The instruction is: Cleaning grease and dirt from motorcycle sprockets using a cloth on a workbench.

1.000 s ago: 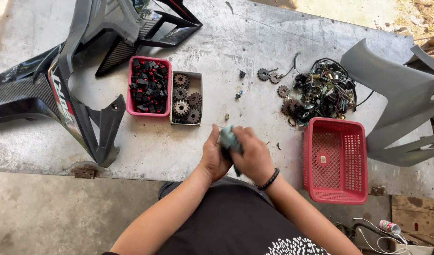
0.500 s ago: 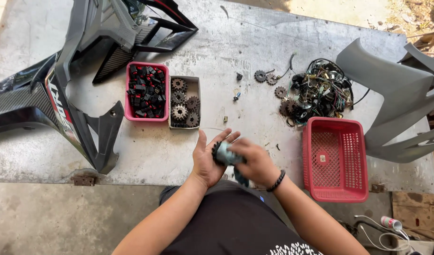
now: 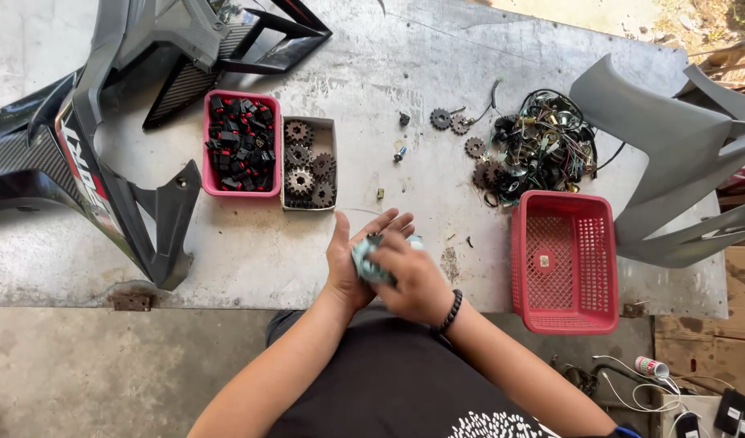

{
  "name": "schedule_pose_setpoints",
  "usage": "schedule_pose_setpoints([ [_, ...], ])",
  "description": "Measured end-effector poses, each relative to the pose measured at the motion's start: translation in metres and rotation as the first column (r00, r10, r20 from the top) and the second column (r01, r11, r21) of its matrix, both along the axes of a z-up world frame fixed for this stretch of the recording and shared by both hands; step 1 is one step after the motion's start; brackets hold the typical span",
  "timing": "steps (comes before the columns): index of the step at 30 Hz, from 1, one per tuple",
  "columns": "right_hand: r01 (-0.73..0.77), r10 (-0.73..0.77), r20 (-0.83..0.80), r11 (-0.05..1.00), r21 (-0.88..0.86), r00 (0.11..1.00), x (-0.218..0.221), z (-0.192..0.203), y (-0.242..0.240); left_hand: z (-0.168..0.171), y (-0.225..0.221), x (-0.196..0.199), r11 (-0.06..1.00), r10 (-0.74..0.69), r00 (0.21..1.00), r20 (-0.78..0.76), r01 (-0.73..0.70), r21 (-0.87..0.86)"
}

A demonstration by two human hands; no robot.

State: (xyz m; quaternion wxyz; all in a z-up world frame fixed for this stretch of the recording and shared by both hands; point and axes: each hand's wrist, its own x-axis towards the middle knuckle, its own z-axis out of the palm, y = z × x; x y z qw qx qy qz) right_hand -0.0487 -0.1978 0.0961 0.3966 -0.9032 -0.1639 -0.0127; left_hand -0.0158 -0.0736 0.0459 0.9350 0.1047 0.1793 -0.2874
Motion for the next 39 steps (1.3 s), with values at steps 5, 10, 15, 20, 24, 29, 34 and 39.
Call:
schedule_pose_setpoints([
  [5, 0.064, -0.064, 0.004, 0.996, -0.063, 0.998, 0.015, -0.007, -0.018, -0.005, -0.005, -0.007, 0.999, 0.041, 0.996, -0.076, -0.043, -0.031],
  [10, -0.026, 0.044, 0.128, 0.989, -0.144, 0.991, 0.007, -0.002, 0.002, 0.012, 0.004, 0.0, 1.0, -0.009, 1.0, 0.002, 0.009, 0.003],
  [15, 0.087, -0.1, -0.017, 0.927, -0.366, 0.995, 0.032, -0.028, -0.009, -0.067, -0.012, -0.015, 0.999, 0.053, 0.99, -0.132, -0.052, 0.011],
  [20, -0.075, 0.076, -0.01, 0.942, -0.326, 0.997, 0.013, -0.027, -0.002, -0.001, 0.015, 0.004, 0.997, 0.033, 0.996, -0.086, -0.027, 0.067],
  [24, 0.087, -0.128, -0.091, 0.93, -0.357, 0.988, 0.026, -0.023, -0.004, -0.014, 0.007, -0.005, 0.996, 0.069, 0.995, -0.076, -0.065, 0.056],
  [29, -0.114, 0.1, -0.077, 0.971, -0.212, 0.992, 0.007, -0.01, 0.005, -0.013, 0.019, 0.002, 0.997, 0.011, 0.998, -0.054, -0.007, 0.074],
  [34, 0.196, -0.322, -0.521, 0.939, -0.283, 0.79, 0.021, -0.013, -0.018, -0.005, 0.016, 0.014, 0.987, 0.099, 0.989, -0.106, -0.085, 0.136],
  [39, 0.271, -0.26, -0.573, 0.96, -0.069, 0.777, 0.016, -0.008, -0.004, -0.009, 0.01, 0.023, 0.766, 0.186, 0.977, -0.105, -0.077, 0.638],
])
